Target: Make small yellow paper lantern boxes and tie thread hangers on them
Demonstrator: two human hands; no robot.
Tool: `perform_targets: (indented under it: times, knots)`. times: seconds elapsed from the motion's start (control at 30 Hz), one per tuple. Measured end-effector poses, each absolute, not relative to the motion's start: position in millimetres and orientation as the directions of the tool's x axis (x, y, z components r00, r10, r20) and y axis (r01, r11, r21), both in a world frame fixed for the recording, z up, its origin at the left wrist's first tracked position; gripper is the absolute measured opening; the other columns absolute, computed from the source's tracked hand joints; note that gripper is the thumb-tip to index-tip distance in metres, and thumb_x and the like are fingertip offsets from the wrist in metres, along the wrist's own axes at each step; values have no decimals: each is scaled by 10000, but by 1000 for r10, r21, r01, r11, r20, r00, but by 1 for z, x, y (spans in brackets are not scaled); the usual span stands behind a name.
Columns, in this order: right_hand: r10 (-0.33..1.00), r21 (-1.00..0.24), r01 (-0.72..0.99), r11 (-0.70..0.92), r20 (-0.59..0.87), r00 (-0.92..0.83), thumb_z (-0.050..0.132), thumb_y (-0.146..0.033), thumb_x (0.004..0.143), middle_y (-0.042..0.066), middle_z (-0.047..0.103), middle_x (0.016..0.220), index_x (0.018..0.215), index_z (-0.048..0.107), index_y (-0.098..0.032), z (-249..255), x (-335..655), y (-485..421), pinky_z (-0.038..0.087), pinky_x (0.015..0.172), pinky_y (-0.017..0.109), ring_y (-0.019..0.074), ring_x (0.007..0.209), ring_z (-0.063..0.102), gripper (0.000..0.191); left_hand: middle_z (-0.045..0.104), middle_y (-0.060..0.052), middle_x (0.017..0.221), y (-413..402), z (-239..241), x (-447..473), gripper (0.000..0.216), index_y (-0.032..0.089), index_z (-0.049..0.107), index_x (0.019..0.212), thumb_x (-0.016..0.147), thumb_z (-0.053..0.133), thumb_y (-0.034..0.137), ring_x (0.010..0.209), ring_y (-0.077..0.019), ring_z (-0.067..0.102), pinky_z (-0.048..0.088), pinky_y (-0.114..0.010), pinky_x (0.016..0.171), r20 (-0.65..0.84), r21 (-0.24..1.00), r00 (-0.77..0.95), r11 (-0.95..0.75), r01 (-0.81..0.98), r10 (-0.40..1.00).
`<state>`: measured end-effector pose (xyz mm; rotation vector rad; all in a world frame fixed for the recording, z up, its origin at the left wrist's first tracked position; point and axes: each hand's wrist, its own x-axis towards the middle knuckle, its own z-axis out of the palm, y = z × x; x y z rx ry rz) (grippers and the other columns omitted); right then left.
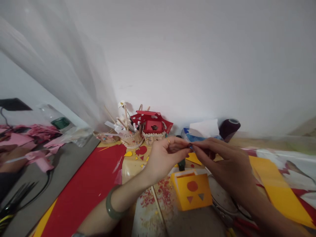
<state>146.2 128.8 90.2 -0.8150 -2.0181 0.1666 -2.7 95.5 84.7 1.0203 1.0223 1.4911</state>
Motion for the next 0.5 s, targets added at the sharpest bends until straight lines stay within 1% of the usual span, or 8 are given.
perform_targets:
  times: [0.13, 0.27, 0.37, 0.5]
  knots:
    - [606, -425, 472, 773, 713, -352, 574, -195, 815, -22, 609, 588, 776, 676, -192, 88, 147, 130, 397, 432, 197, 76, 458, 489, 108, 711, 15, 689, 94, 82, -3, 198, 175, 573, 778, 635, 682, 94, 656, -95, 668, 508, -179, 618, 106, 982, -136, -125, -139, 985]
    - [613, -443, 454, 773, 706, -355, 594, -181, 806, -29, 590, 582, 771, 673, -184, 88, 148, 130, 396, 445, 193, 74, 477, 493, 87, 727, -17, 745, 93, 80, -4, 175, 180, 556, 821, 685, 631, 100, 726, -129, 693, 525, -216, 659, 137, 991, -116, -135, 21, 984]
    - [639, -479, 443, 757, 683, -353, 590, -189, 806, -32, 578, 573, 777, 676, -190, 89, 148, 130, 392, 450, 201, 81, 486, 493, 91, 732, -37, 775, 92, 81, -4, 167, 177, 562, 829, 692, 610, 93, 758, -152, 703, 535, -230, 654, 154, 987, -106, -147, 67, 982]
    - [715, -565, 445, 695, 607, -347, 589, -228, 799, -21, 597, 589, 762, 679, -209, 91, 149, 129, 391, 456, 222, 100, 502, 501, 99, 729, -48, 794, 92, 82, -4, 126, 175, 590, 812, 700, 604, 118, 772, -161, 701, 536, -238, 661, 183, 980, -133, -169, 108, 974]
